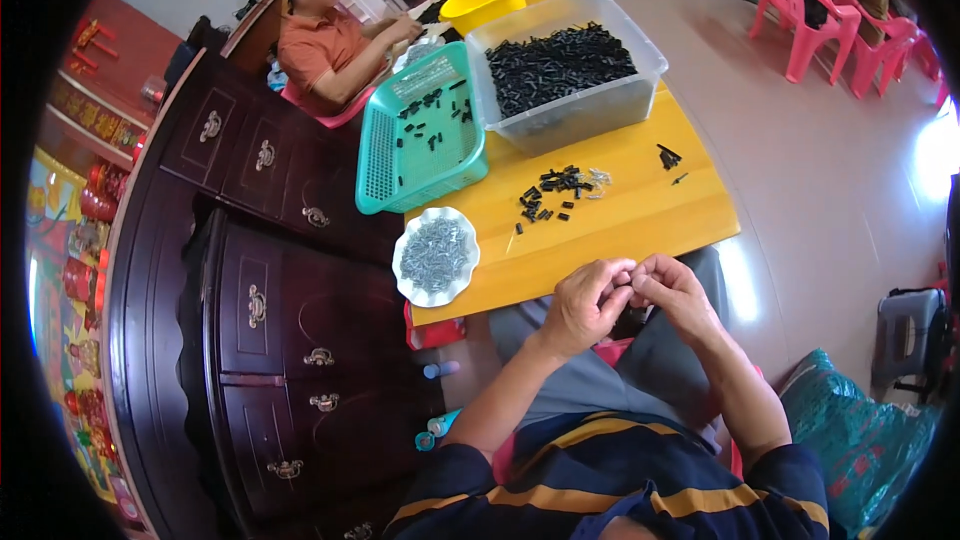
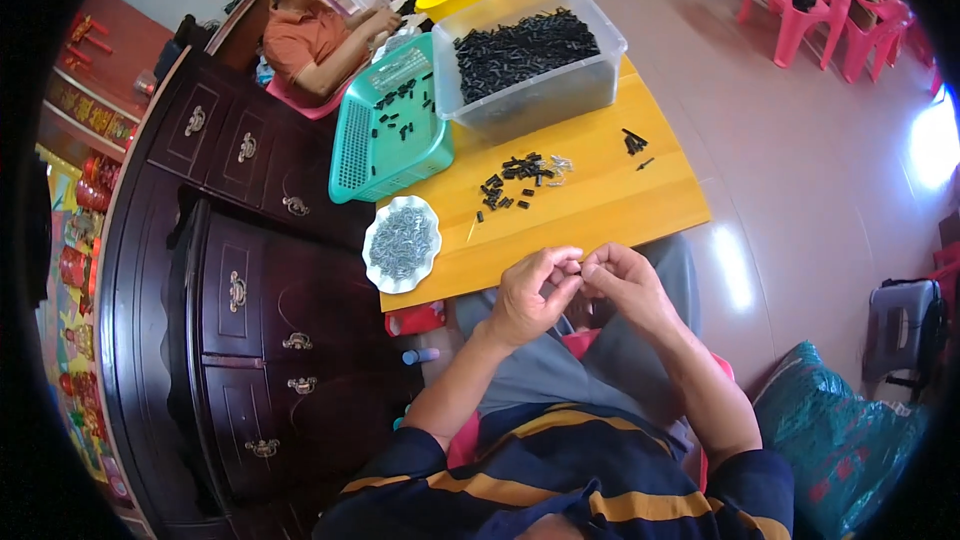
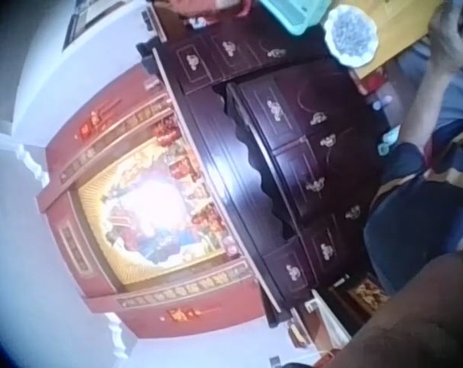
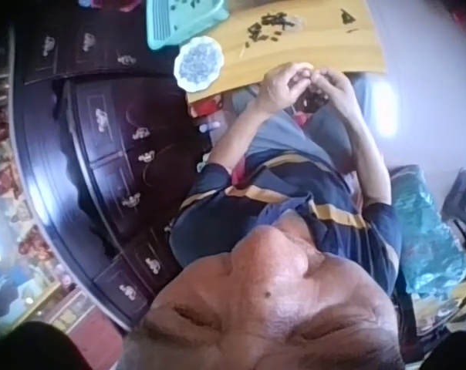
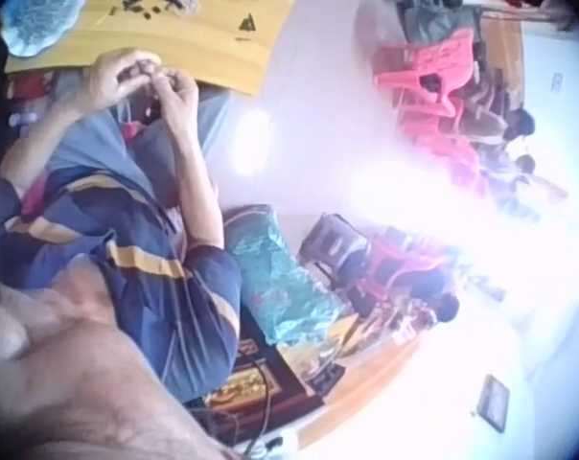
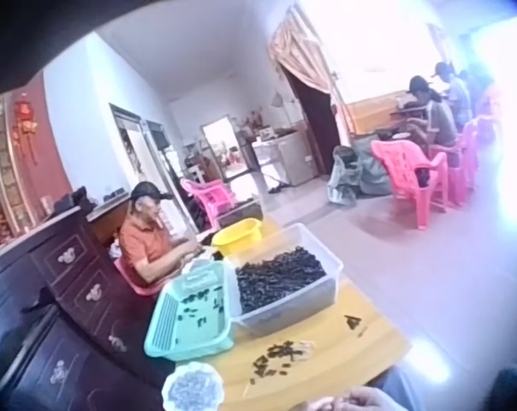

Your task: The person assembles small components by picking up plastic pieces and metal pins from the table and fitting them together by hand.

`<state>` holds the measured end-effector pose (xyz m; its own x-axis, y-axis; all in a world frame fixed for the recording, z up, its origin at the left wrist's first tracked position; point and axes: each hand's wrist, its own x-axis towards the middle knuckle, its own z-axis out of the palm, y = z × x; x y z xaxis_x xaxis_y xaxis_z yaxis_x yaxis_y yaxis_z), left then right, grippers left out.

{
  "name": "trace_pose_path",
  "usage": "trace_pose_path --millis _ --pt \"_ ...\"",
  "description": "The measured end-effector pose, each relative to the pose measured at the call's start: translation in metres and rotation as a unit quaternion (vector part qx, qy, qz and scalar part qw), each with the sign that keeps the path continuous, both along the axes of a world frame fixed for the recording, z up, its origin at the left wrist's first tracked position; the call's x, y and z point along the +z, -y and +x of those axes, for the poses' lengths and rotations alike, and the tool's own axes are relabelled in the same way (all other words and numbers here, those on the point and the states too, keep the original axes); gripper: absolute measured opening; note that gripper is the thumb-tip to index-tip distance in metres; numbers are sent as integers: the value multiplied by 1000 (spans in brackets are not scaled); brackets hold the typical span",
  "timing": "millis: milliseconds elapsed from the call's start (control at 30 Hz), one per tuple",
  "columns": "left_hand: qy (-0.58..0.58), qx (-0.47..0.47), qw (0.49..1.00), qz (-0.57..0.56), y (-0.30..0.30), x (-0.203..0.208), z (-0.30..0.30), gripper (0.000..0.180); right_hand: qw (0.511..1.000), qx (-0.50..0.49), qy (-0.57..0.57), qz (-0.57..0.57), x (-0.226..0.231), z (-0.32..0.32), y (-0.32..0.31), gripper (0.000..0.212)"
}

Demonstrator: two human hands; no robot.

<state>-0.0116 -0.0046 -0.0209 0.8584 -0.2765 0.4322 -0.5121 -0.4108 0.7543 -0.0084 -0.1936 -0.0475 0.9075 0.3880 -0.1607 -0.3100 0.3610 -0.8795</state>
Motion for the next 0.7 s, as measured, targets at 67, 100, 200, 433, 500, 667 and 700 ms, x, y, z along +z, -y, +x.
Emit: trace_pose_path --millis 67,100,200,433,500,667,700 --pt "-14 -13 1000 1 -3 7 1 34 1000 8 -6 -6 -2 3 1 11" --pt "-33 -23 999 -24 -5 10 3 29 1000 9 -4 7 -5 3 -1 11" --pt "-17 1 1000 -23 -9 7 28 17 999 -17 -25 36 -1 0 -1 8" --pt "72 138 972 177 -28 -23 91 15 998 -7 -45 41 -3 1 0 12" --pt "61 149 960 227 -26 -27 101 15 998 0 -42 52 -3 1 0 13" --pt "59 135 955 257 -16 -30 114 13 997 -3 -44 62 -8 2 -1 14" --pt "65 129 955 258 -12 -30 115 13 997 -6 -42 65 -9 2 -1 15"
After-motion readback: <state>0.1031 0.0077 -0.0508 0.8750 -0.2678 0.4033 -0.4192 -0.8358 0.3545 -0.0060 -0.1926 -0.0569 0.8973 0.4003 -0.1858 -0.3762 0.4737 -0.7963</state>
